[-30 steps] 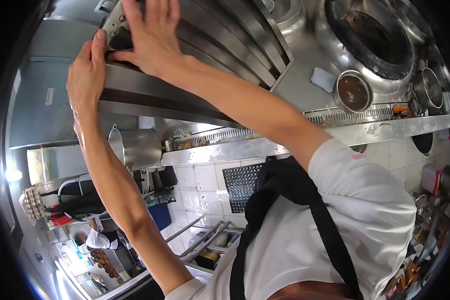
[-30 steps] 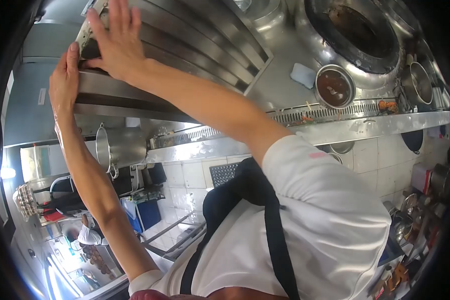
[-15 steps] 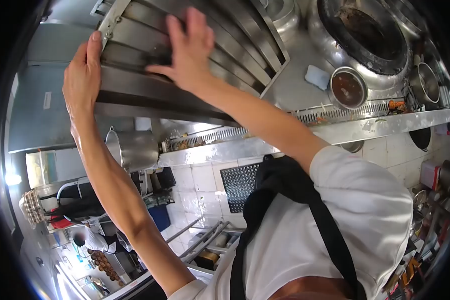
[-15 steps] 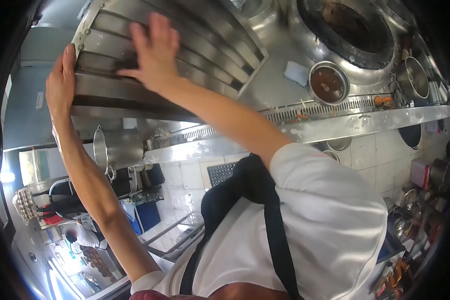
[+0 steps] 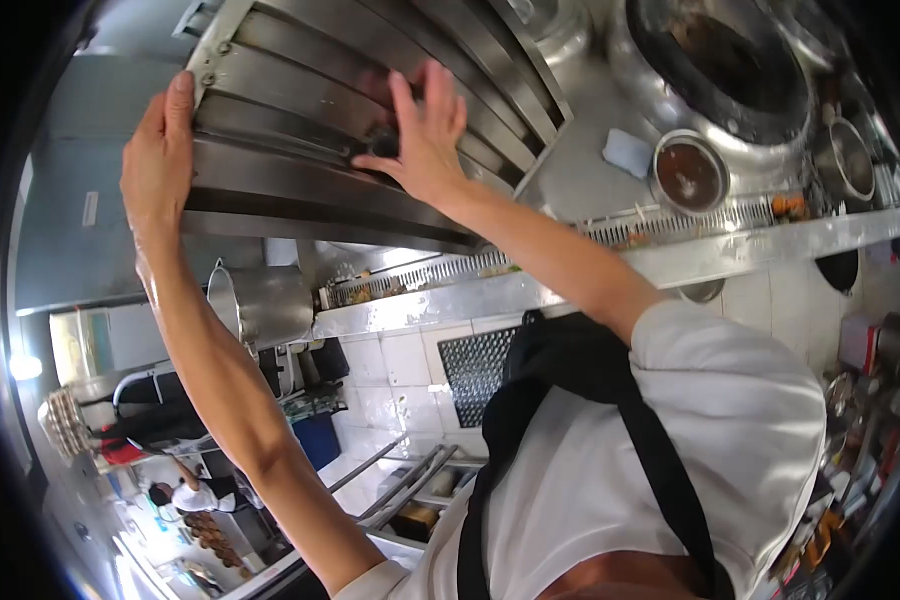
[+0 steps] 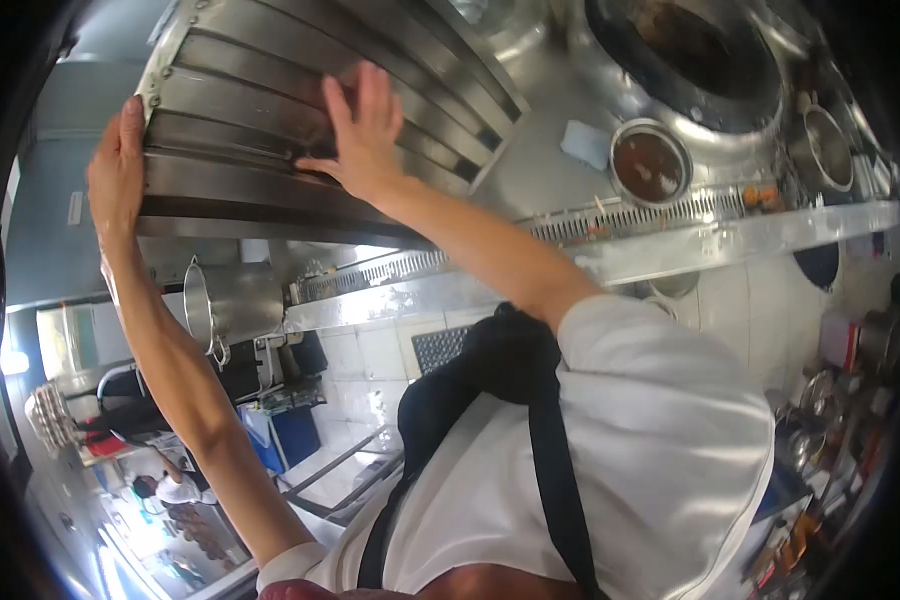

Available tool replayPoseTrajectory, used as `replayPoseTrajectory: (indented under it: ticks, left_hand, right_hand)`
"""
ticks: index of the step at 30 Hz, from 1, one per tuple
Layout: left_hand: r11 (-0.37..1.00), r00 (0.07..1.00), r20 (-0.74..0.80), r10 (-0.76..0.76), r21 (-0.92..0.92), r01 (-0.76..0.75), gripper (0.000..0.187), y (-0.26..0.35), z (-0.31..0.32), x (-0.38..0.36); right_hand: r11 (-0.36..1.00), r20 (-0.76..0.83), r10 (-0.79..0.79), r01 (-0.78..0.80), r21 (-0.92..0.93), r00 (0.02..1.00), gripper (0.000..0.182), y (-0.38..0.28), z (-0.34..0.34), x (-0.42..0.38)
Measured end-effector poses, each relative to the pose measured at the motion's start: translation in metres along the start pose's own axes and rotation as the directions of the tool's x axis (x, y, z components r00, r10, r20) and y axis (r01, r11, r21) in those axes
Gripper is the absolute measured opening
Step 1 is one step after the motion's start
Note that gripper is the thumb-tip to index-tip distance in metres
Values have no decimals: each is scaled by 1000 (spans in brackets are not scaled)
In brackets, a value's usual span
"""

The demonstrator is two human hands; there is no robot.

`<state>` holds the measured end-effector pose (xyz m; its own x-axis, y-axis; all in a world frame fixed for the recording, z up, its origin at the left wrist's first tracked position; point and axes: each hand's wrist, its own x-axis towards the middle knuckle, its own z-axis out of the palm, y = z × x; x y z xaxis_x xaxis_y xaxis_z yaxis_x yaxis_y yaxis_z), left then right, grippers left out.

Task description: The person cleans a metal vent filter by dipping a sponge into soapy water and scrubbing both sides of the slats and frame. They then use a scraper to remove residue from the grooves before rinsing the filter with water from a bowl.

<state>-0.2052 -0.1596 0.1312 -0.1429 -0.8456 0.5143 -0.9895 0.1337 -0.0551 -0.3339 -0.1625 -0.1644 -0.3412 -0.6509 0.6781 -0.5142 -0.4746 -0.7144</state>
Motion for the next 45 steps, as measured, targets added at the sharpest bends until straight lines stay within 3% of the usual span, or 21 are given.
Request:
replayPoseTrajectory:
  ticks: [5,8,10,11,13,15,16,19,21,22,23,24,26,28,31,33,35,39,41,44,45]
  left_hand:
    - [998,996,67,-62,37,59,73,1,1,13]
    - [997,996,62,-67,42,65,74,-2,5,9]
    - [996,997,36,-70,57,68,74,-5,3,3]
    - [995,997,29,-69,70,66,74,-5,3,1]
    - [994,997,27,-66,91,63,74,-9,1,-1]
    - [991,995,54,-83,110,77,74,-9,5,10]
    - [993,996,59,-71,102,64,74,-8,7,15]
    - [994,995,67,-72,89,66,73,-6,5,13]
    - [995,997,36,-71,77,68,73,-5,4,11]
    - [995,997,37,-69,74,66,72,-6,5,5]
    - [995,997,21,-69,79,67,72,-6,3,7]
    - [989,996,-6,-91,117,91,72,-5,2,9]
    - [981,994,55,-94,174,83,72,-6,4,-1]
    - [987,999,-6,-47,154,47,72,-2,8,12]
    - [989,995,45,-84,128,77,74,6,7,13]
    - [988,994,38,-106,116,101,75,8,3,7]
    - [987,993,41,-107,121,101,75,2,6,3]
    - [986,997,2,-74,151,73,74,-8,11,12]
    - [991,997,8,-79,113,77,74,1,13,19]
    - [988,991,43,-128,93,124,74,3,9,11]
    - [987,991,26,-128,104,124,73,3,9,11]
  right_hand:
    - [990,-76,-124,128,52,989,115,-97,-6,113]
    - [934,-35,-90,97,343,995,114,-93,-23,92]
    - [996,62,36,-41,78,997,114,-16,2,26]
    - [996,63,20,-25,83,998,114,-12,6,23]
    - [997,16,-27,29,-73,999,113,-13,11,17]
    - [996,-47,-29,33,82,998,113,-74,10,81]
    - [974,-120,-136,155,166,983,117,-96,20,117]
    - [897,-104,-143,173,407,984,118,-114,-19,113]
    - [998,-115,-29,23,-52,993,119,-43,17,52]
    - [997,-23,18,-20,-74,1000,121,-7,13,10]
    - [987,138,153,-146,-63,978,120,8,-11,-8]
    - [996,15,76,-75,-54,997,121,17,7,-18]
    - [999,48,-36,36,7,998,123,-32,-1,44]
    - [974,-105,-192,203,104,976,123,-83,16,112]
    - [959,-157,-170,199,199,973,113,-88,21,121]
    - [994,8,-88,87,60,996,118,-42,7,56]
    - [999,128,3,2,-38,992,110,15,-1,-13]
    - [983,140,-186,185,24,973,104,-17,-3,45]
    - [952,-26,-298,299,67,954,97,-65,8,104]
    - [961,-90,-255,262,86,963,96,-68,20,103]
    - [972,16,-223,221,85,975,98,-46,7,79]
